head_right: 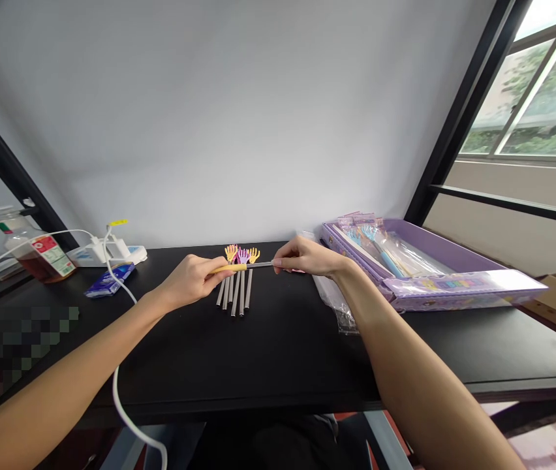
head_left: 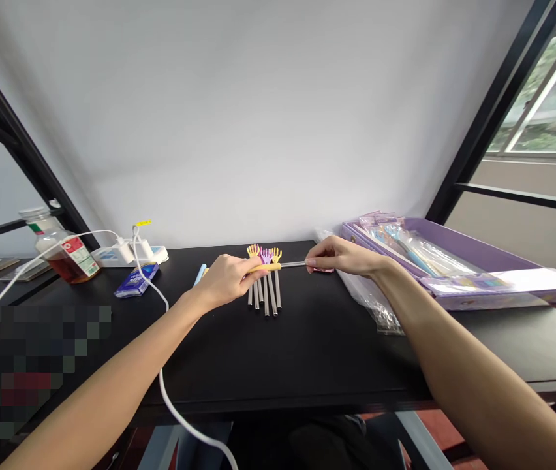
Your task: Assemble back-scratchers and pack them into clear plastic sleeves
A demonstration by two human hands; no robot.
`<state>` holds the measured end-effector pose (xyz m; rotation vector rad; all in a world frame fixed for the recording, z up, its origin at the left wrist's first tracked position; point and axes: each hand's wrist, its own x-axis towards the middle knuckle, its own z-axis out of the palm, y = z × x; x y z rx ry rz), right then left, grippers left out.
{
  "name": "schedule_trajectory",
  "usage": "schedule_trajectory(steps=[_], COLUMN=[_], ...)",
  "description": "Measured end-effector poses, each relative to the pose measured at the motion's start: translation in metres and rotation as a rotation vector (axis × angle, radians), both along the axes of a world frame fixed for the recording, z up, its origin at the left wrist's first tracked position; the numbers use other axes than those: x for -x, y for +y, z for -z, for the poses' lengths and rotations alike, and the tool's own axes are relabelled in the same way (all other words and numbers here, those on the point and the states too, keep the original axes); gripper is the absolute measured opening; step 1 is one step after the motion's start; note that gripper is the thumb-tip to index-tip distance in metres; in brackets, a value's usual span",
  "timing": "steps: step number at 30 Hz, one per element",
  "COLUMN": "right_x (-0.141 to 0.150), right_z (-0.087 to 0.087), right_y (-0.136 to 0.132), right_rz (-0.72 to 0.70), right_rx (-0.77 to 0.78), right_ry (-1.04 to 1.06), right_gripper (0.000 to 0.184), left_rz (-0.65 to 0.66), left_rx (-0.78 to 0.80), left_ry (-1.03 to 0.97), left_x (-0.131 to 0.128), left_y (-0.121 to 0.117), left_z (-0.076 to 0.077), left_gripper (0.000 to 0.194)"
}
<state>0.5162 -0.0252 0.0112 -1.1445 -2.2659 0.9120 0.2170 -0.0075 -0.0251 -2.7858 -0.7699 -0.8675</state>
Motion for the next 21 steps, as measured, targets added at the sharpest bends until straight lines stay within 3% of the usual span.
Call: schedule_trajectory(steps=[12, 17, 21], right_x=[0.011, 0.011, 0.014], right_z=[0.011, 0.012, 0.004], right_y=[0.009, 0.011, 0.002], right_rz=[0.011, -0.007, -0.014], right_rx=[-0.101, -0.118, -0.069], right_ry=[-0.013, -0.044, -0.067], right_gripper=[0.039, 0.040, 0.040], left_rz=[-0.105, -0.141, -0.206], left_rx=[0.143, 0.043, -0.075], left_ry=[0.037, 0.140, 0.288], left_x=[-0.004, -0.011, -0.015], left_y=[-0.006, -0.009, -0.013], left_z=[0.005, 0.006, 0.002], left_gripper=[0.041, 0.043, 0.038])
